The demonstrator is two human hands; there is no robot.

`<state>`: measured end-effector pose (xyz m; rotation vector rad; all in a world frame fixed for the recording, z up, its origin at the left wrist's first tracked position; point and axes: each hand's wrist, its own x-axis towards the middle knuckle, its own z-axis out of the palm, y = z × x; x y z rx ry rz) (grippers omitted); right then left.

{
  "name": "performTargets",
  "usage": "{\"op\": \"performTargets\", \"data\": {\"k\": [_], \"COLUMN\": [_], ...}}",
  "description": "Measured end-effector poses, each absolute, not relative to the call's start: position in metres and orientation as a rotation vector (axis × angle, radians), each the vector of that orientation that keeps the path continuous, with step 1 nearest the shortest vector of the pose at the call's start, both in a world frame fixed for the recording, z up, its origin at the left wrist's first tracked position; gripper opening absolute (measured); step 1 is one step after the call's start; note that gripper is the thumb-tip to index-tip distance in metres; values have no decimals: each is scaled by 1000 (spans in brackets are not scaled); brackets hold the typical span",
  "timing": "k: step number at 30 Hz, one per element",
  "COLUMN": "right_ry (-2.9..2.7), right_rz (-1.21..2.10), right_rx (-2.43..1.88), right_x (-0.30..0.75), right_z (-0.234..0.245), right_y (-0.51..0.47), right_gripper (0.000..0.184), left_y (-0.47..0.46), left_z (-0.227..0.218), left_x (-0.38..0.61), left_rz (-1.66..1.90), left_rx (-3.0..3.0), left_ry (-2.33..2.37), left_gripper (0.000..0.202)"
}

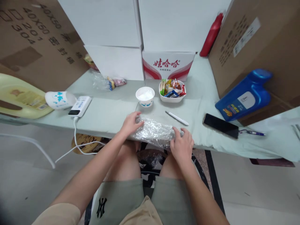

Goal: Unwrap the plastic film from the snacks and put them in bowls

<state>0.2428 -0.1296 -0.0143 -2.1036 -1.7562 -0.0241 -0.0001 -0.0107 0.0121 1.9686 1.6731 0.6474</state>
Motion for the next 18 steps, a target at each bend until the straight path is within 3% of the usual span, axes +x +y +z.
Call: {"op": "performTargets", "data": {"k": [4, 9, 14, 17, 18], "right_ry": [-1824, -1955, -1897, -1930, -1957], "right_rz": [25, 208, 172, 585, 822], "right_rx": [-2068, -2039, -1850, -1598, -1567], "right_x": [247, 264, 268, 252, 245], "right_z": [-14, -15, 4, 22, 27], "right_y": [-126, -141, -133, -95, -81], "right_gripper": [49, 51, 67, 78, 74], "left_y": [-1, 7, 10, 14, 18], "left_z": [8, 17, 37, 54, 62], "left_x": [6, 0, -1, 10, 14], "left_rz": [567, 742, 718, 568, 518], "left_rx": [1932, 1618, 1522, 1604, 1643], "left_ry": [1540, 1253, 1051, 952, 922], "left_gripper": [39, 38, 35, 28, 26]}}
